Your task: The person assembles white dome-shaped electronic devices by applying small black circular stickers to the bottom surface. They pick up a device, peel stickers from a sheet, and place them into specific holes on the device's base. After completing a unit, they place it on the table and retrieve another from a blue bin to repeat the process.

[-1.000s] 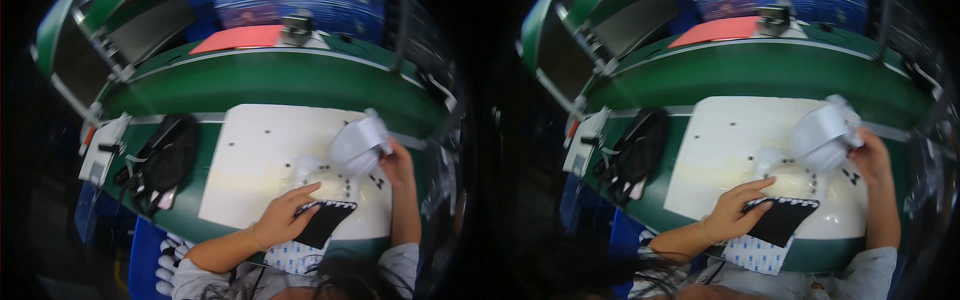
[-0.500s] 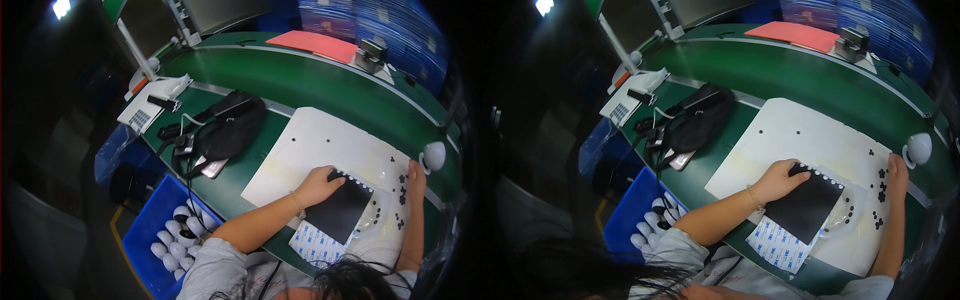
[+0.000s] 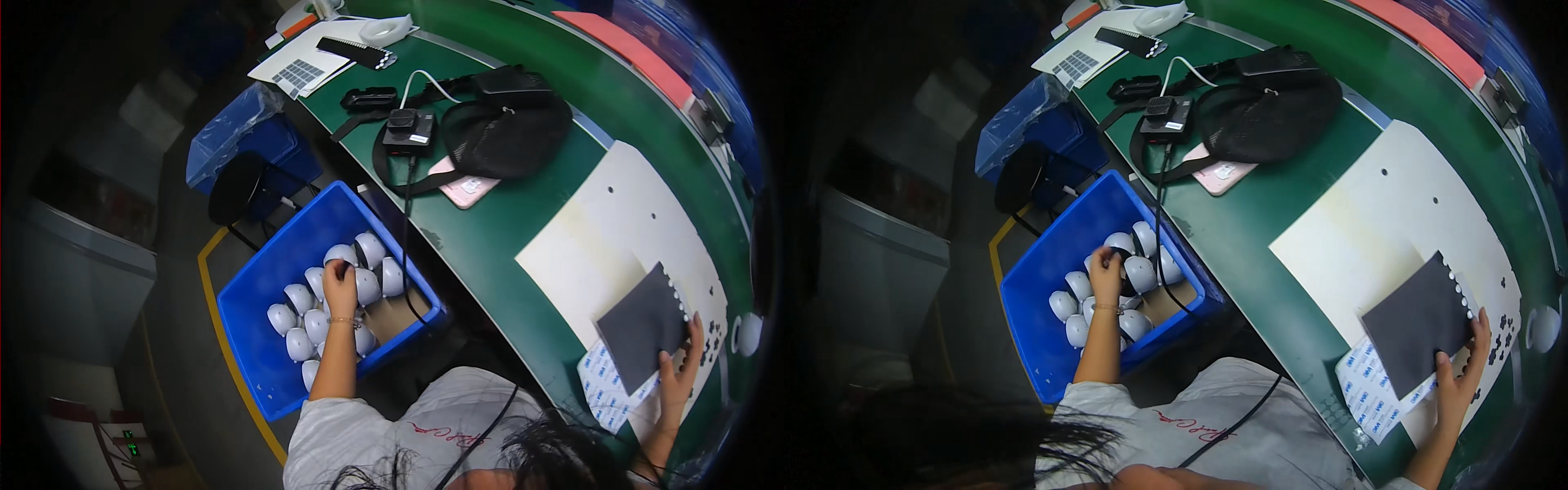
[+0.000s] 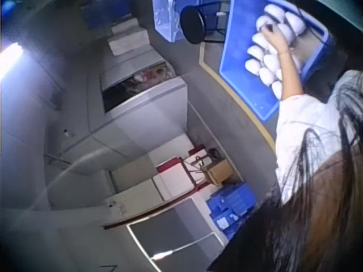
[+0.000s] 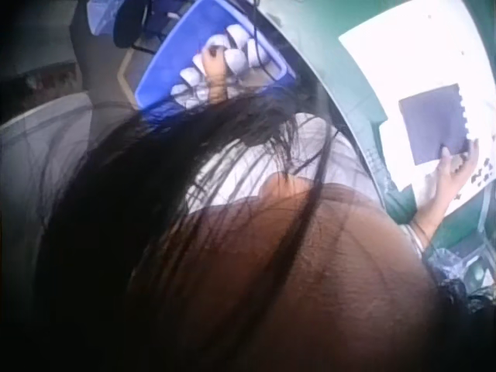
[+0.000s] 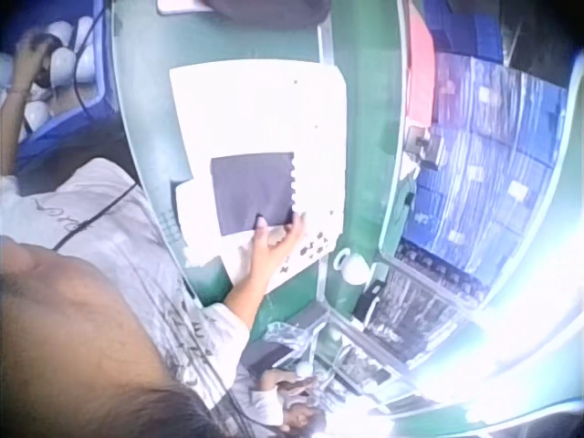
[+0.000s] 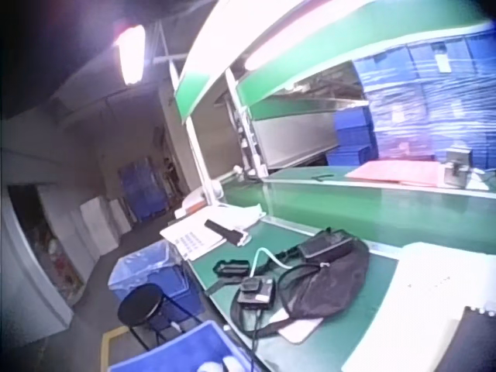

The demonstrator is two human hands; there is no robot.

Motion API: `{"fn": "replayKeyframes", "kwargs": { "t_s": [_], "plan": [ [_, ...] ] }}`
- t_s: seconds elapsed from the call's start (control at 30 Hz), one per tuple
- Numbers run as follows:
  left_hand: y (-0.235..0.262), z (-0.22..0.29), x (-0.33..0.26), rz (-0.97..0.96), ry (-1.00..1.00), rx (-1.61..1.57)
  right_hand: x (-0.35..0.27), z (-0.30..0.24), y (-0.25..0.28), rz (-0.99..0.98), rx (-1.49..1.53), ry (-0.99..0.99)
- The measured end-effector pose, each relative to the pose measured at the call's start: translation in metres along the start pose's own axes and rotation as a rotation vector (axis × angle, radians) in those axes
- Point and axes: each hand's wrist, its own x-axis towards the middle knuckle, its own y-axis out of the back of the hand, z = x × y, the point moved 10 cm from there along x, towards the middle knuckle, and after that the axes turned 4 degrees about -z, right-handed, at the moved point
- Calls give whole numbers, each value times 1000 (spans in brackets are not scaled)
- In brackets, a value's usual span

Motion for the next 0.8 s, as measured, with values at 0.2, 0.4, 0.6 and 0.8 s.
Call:
{"fn": "replayKeyframes", "kwargs": {
  "t_s": [0.2, 0.4, 0.6, 0.8],
  "plan": [
    [-122, -110, -7, -471, 26, 342, 4, 15, -7, 5, 46, -3],
    [-177, -152, 4, -392, 271, 456, -1, 15, -5, 21, 65, -91],
    [-167, -128, -16, -631, 186, 666, -1, 10, -1, 33, 81, -65],
    [-38, 10, -43, -413, -97, 317, -6, 22, 4, 64, 404, -107]
  ]
}}
